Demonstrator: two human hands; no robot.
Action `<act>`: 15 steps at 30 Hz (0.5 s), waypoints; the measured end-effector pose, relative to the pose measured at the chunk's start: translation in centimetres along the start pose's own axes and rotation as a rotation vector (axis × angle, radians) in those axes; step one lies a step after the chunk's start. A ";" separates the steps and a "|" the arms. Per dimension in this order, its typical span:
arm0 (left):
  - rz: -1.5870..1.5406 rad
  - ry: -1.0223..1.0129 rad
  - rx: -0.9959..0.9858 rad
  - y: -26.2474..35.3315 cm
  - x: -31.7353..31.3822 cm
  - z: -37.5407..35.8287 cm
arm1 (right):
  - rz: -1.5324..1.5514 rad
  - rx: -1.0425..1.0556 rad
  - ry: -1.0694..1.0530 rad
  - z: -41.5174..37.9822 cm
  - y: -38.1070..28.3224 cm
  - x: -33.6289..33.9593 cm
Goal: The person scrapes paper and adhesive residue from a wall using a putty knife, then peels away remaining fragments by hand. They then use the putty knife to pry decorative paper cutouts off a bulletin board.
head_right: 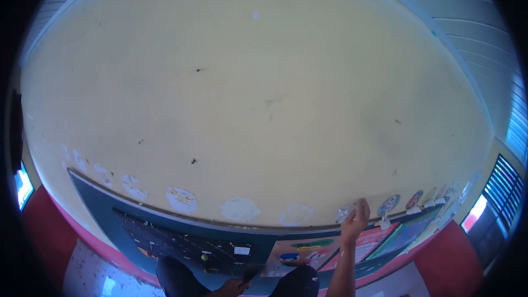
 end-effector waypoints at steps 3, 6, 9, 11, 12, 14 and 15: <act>-0.127 -0.200 0.260 3.1 2.5 -0.1 | -0.050 0.098 0.095 1.1 -1.1 0.3; 0.015 -0.204 0.135 2.0 2.0 0.3 | 0.021 0.043 0.011 1.1 1.2 0.9; -0.204 -0.185 0.270 4.1 3.1 0.5 | 0.100 0.070 -0.020 3.1 0.8 1.9; -0.239 -0.190 0.255 5.2 3.6 0.6 | 0.078 0.079 -0.087 3.6 0.7 2.0; -0.257 -0.178 0.252 5.6 3.8 0.8 | 0.075 0.078 -0.109 3.6 1.0 1.5; -0.284 -0.175 0.203 5.4 3.7 0.9 | -0.061 0.106 -0.134 3.7 1.4 1.1; -0.272 -0.183 0.190 5.4 3.7 0.9 | -0.093 0.112 -0.118 3.7 1.6 0.9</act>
Point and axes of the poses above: each hand's wrist, its own z-axis towards the middle knuckle, its own x-axis out of the back of the hand, y = z × x, the point moved 4 cm from there along z, towards the middle knuckle, and after that the axes turned 12 degrees about -z, right-handed, at the moved point
